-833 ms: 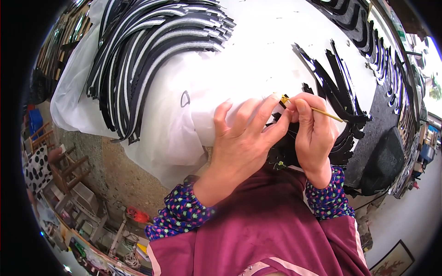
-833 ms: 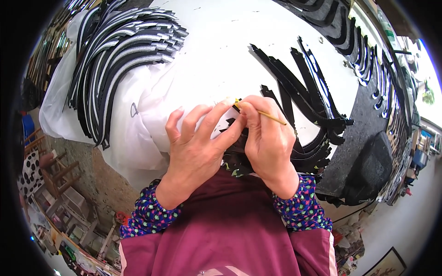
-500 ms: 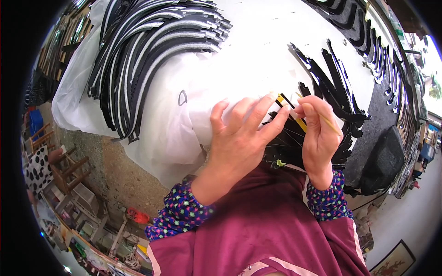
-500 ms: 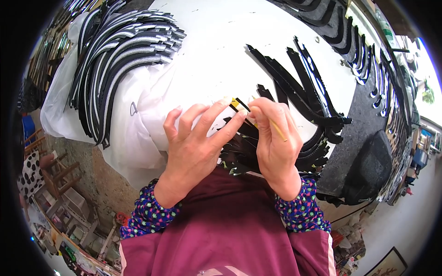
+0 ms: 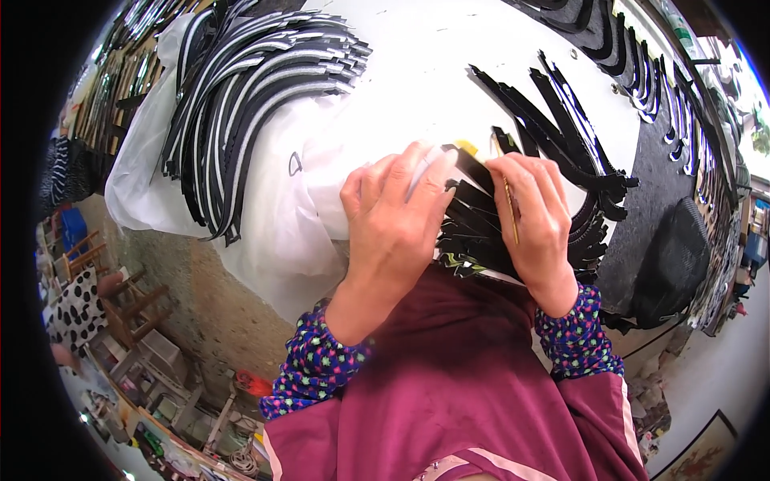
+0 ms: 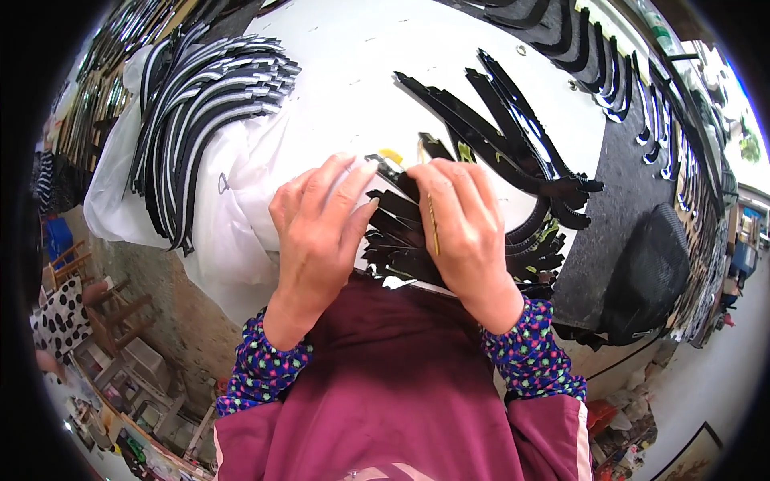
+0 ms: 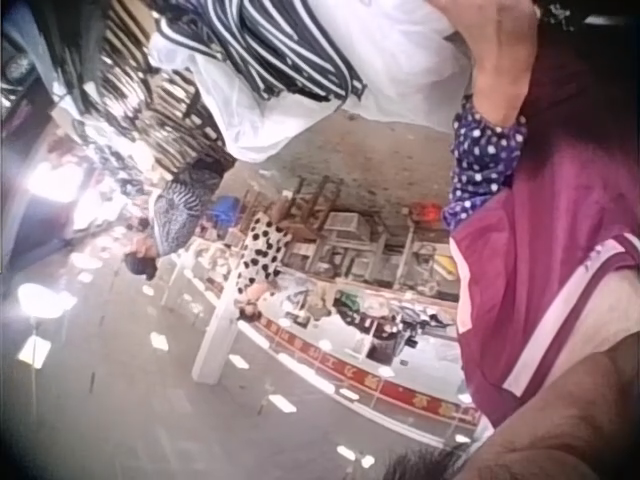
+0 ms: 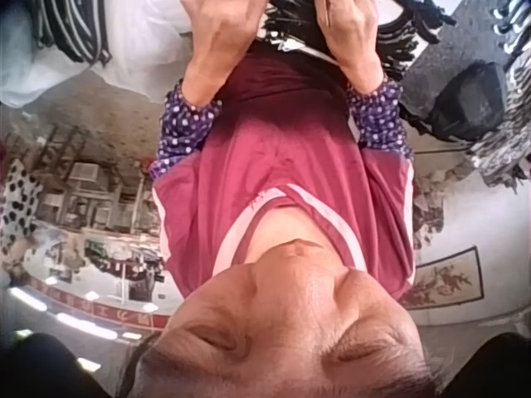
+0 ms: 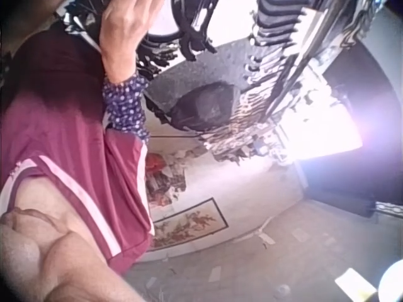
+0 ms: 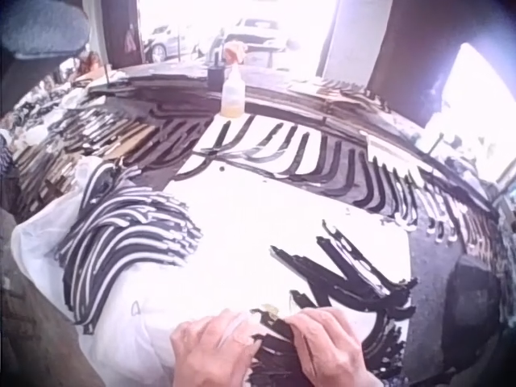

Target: Applying adhesive to black shoe components using a small brush in a factory workshop.

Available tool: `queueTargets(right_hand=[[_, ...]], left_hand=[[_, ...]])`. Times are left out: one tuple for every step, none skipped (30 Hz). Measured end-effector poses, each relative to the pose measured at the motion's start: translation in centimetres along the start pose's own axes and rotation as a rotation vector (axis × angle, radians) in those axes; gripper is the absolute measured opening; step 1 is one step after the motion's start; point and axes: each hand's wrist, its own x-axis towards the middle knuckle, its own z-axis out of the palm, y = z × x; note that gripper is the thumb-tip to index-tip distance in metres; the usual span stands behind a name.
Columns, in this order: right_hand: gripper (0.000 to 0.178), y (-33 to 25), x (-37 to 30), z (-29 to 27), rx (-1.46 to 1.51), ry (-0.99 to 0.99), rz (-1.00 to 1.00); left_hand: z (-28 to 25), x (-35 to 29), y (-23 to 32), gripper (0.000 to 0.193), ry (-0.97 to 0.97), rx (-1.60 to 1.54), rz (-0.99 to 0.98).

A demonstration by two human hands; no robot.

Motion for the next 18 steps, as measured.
queueTargets(right_hand=[[0.03, 0.3, 0.2, -0.1, -0.011, 0.014, 0.006], [0.03, 0.6, 0.3, -0.1, -0.039, 0.029, 0.009], [0.03, 0.9, 0.3, -0.1, -0.041, 0.031, 0.013], [0.03, 1.0, 0.2, 0.0, -0.043, 0.032, 0.017], [0.03, 1.0, 0.2, -0.1, -0.043, 0.036, 0.019], [0.03, 1.0, 0.2, -0.1, -0.039, 0.033, 0.019], [0.03, 1.0, 0.2, -0.1, -0.035, 0.03, 0.02], [0.03, 1.1, 0.2, -0.2, -0.035, 0.032, 0.022], [0.03, 1.1, 0.2, -0.2, -0.03, 0.03, 0.032], [0.029, 1.0, 0.2, -0.2, -0.025, 0.027, 0.041], [0.029, 1.0, 0.2, -0.2, -0.022, 0.028, 0.041], [0.029, 1.0, 0.2, -0.2, -0.03, 0.016, 0.043], [0.03, 1.0, 0.2, -0.2, -0.039, 0.005, 0.044], [0.03, 1.0, 0.2, -0.3, -0.039, 0.006, 0.045], [0.03, 0.9, 0.2, -0.4, -0.049, -0.004, 0.047], [0.031, 0.8, 0.2, -0.4, -0.06, -0.013, 0.049], [0.031, 0.8, 0.3, -0.4, -0.058, -0.013, 0.05], [0.03, 0.9, 0.4, -0.4, -0.041, -0.011, 0.062]], left_hand=[[0.0, 0.0, 0.0, 0.03, 0.028, -0.056, -0.037], [0.0, -0.3, -0.2, 0.03, 0.027, -0.052, -0.034], [0.1, -0.7, -0.5, 0.029, 0.053, -0.095, -0.011], [0.1, -0.9, -0.6, 0.027, 0.078, -0.139, 0.013], [-0.2, -1.1, -0.4, 0.027, 0.077, -0.138, 0.016], [-0.7, -1.3, 0.0, 0.028, 0.017, -0.078, 0.052], [-0.9, -1.4, 0.3, 0.028, -0.043, -0.017, 0.088], [-0.9, -1.5, 0.4, 0.028, -0.044, -0.017, 0.091], [-0.9, -1.6, 0.7, 0.029, -0.037, 0.028, 0.106], [-0.9, -1.7, 1.0, 0.031, -0.029, 0.072, 0.121], [-0.8, -1.7, 1.1, 0.031, -0.03, 0.075, 0.121], [-0.6, -1.7, 1.1, 0.032, -0.03, 0.095, 0.103], [-0.4, -1.7, 1.2, 0.033, -0.03, 0.115, 0.086], [-0.4, -1.6, 1.4, 0.033, -0.03, 0.115, 0.086], [-0.4, -1.4, 1.6, 0.033, -0.042, 0.133, 0.079], [-0.4, -1.3, 1.7, 0.033, -0.053, 0.15, 0.071], [-0.4, -1.1, 1.8, 0.033, -0.054, 0.152, 0.071], [-0.3, -0.9, 1.9, 0.033, -0.056, 0.149, 0.074]])
